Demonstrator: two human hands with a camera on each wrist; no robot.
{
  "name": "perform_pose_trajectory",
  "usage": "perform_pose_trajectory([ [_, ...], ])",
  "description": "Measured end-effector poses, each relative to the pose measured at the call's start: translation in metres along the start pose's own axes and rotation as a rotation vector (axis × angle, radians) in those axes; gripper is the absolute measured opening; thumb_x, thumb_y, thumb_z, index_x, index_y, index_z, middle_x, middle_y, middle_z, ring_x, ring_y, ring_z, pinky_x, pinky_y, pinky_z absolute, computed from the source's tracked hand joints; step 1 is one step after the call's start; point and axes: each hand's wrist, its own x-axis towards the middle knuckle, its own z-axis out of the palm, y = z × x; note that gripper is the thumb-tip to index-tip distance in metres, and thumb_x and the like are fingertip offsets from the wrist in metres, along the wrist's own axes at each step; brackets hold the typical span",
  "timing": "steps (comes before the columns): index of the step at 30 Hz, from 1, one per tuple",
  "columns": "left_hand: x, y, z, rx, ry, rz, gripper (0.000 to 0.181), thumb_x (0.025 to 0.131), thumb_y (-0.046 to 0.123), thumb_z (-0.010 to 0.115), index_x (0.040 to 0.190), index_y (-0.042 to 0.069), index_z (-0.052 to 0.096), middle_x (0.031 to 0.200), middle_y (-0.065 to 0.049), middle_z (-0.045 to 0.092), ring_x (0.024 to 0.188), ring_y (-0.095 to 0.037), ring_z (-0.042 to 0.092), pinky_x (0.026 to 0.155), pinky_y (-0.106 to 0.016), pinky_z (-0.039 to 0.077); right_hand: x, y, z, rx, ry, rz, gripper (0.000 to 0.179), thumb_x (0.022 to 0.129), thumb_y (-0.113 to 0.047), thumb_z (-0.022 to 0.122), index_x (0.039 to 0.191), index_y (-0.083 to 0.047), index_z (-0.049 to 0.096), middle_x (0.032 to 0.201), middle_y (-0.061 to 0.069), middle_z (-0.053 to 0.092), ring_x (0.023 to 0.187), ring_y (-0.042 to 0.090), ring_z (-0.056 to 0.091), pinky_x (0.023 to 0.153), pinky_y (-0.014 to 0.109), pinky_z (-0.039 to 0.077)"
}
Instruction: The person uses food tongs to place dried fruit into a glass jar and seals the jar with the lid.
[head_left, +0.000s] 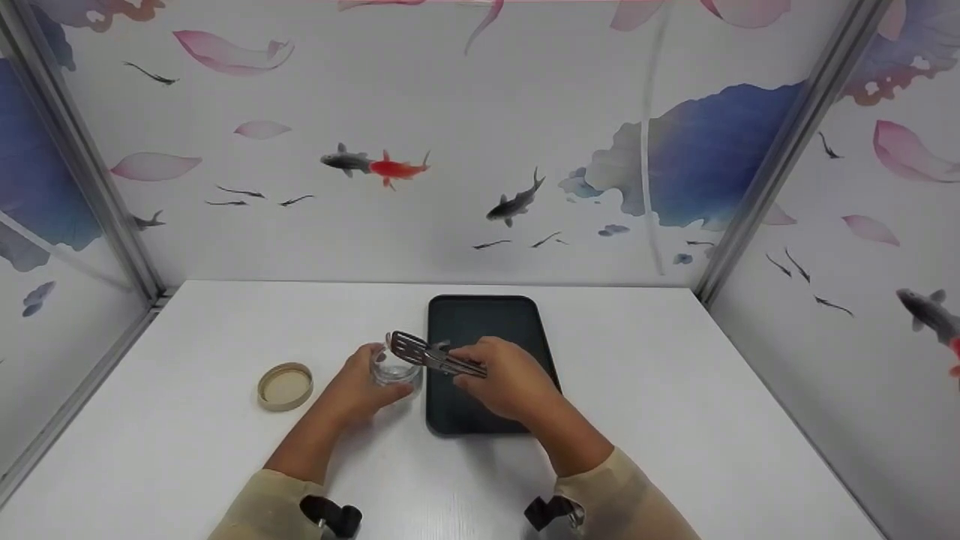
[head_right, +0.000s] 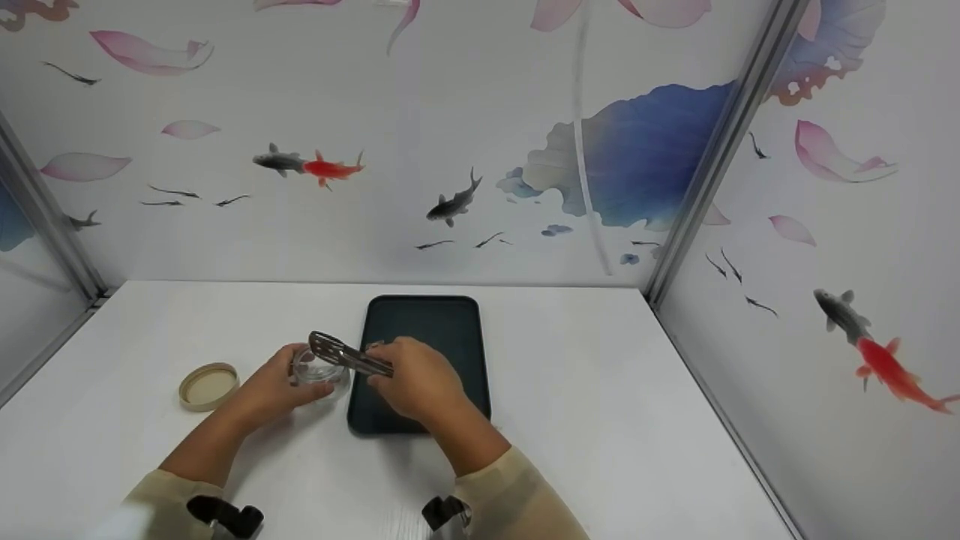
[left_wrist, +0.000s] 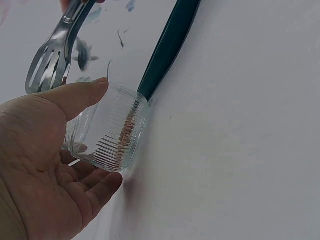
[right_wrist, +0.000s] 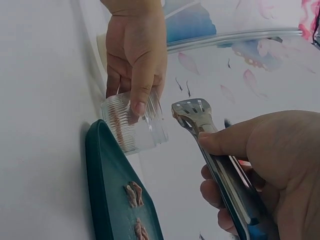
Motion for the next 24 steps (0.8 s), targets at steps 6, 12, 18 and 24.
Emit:
perform_pose_trajectory([
  [6, -0.001, 0.001, 0.000, 0.024, -0.001, 0.019, 0.100, 0.088, 0.038, 0.088, 0.163, 0.001, 0.033, 0.163, -0.026, 0.045, 0.151, -0.046, 0.047, 0.125, -0.064, 0.038, -0.001, 0.001, 0.001, -0.021, 0.015, -0.027, 0.043, 0.098, -0.034, 0.080, 0.140, -0.038, 0.072, 0.098, -0.010, 0.064, 0.086, 0.012, 0.059, 0.075, 0.032, 0.052],
  [12, -0.001, 0.002, 0.000, 0.022, -0.003, 0.017, 0.099, 0.089, 0.039, 0.088, 0.162, 0.002, 0.034, 0.164, -0.025, 0.045, 0.152, -0.045, 0.046, 0.125, -0.063, 0.037, -0.001, 0.000, 0.001, -0.024, 0.016, -0.011, 0.045, 0.097, -0.035, 0.081, 0.141, -0.038, 0.071, 0.100, -0.011, 0.064, 0.087, 0.011, 0.060, 0.075, 0.032, 0.053],
  [18, 0.000, 0.003, 0.001, 0.024, 0.006, 0.009, 0.099, 0.087, 0.039, 0.089, 0.162, 0.003, 0.035, 0.164, -0.025, 0.045, 0.151, -0.044, 0.047, 0.125, -0.063, 0.038, 0.000, 0.003, -0.001, -0.006, 0.019, 0.005, 0.050, 0.095, -0.036, 0.082, 0.143, -0.034, 0.070, 0.105, -0.009, 0.065, 0.090, 0.012, 0.061, 0.080, 0.034, 0.055],
  [24, 0.001, 0.003, 0.001, 0.041, 0.011, -0.002, 0.101, 0.087, 0.040, 0.089, 0.162, 0.001, 0.034, 0.163, -0.026, 0.046, 0.151, -0.045, 0.048, 0.124, -0.063, 0.039, 0.003, 0.010, -0.006, 0.019, 0.035, 0.034, 0.057, 0.093, -0.038, 0.084, 0.147, -0.029, 0.067, 0.113, -0.005, 0.067, 0.091, 0.013, 0.061, 0.082, 0.036, 0.053],
])
